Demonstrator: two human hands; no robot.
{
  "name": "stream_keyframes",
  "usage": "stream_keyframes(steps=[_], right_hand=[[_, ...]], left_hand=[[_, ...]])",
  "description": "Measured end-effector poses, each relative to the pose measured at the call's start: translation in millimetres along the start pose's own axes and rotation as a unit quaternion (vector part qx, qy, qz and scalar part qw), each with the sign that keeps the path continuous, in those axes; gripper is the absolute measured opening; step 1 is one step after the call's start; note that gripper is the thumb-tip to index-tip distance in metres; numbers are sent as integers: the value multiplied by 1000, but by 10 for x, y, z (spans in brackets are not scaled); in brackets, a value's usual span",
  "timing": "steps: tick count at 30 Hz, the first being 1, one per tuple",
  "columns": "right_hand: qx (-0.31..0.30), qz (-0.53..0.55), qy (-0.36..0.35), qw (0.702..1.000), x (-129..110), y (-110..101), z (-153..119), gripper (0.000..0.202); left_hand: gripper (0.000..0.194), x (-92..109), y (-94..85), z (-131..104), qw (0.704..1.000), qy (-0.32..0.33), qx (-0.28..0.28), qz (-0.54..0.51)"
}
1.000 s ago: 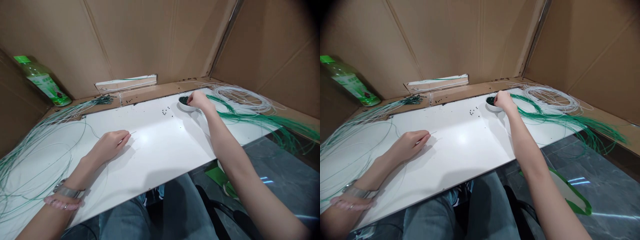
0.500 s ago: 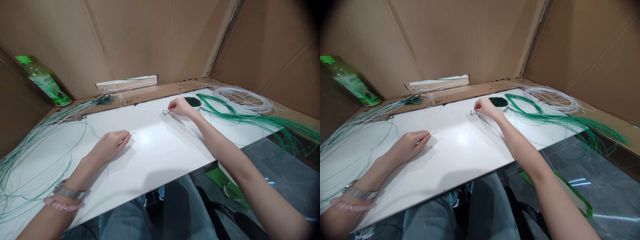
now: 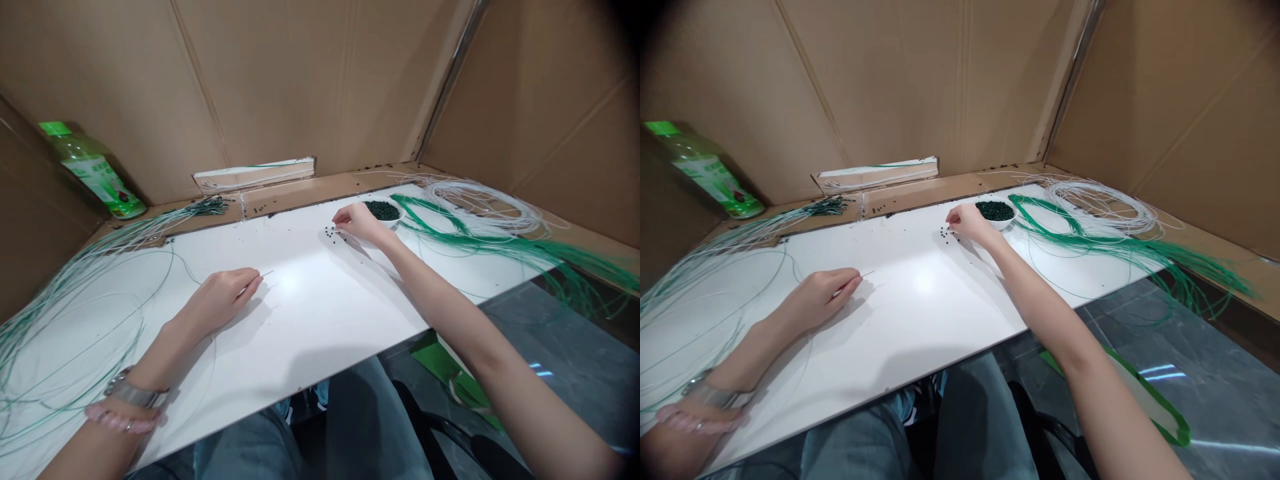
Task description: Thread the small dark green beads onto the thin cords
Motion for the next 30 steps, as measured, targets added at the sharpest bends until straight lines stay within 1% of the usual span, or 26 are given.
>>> stream_keyframes(steps=[3, 5, 6, 7, 9, 11, 14, 19, 24, 27, 30], right_hand=[[52, -26, 22, 998, 37, -199, -24, 23], [84, -54, 57, 993, 122, -370, -67, 23], [90, -68, 81, 990, 179, -446, -95, 24], [87, -82, 105, 987, 240, -507, -124, 23], [59, -99, 152, 982, 357, -570, -175, 23], [24, -106, 187, 976, 445, -561, -201, 23], [-4, -106, 207, 973, 510, -480, -186, 25], [4, -88, 200, 976, 564, -400, -129, 28], [37, -55, 172, 983, 563, -464, -114, 28], [54, -25, 135, 989, 436, -478, -96, 27], [50, 12, 87, 995, 231, -385, -63, 27]], left_hand=[[33, 2, 1, -3, 1000, 1, -2, 4], [33, 4, 8, -5, 1000, 0, -6, 4], [33, 7, 12, -6, 1000, -1, -9, 2], [33, 11, 17, -6, 1000, -2, -13, -1], [35, 20, 24, -4, 1000, -5, -21, -7], [36, 26, 27, -2, 1000, -9, -25, -10], [35, 29, 27, -3, 1000, -8, -23, -9], [36, 28, 23, -7, 1000, -13, -18, -10], [35, 27, 34, -3, 999, -26, -22, -20], [36, 30, 38, -5, 999, -36, -23, -30], [36, 41, 33, -8, 998, -40, -22, -32]])
Point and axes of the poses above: each hand's wrist, its own z-axis towards the middle knuckle, its own y-axis out of the palm, x = y × z, the point moved 2 cm from there along z, towards the middle knuckle, and after that the axes turned 2 degrees about -y, right-handed, at the moved point
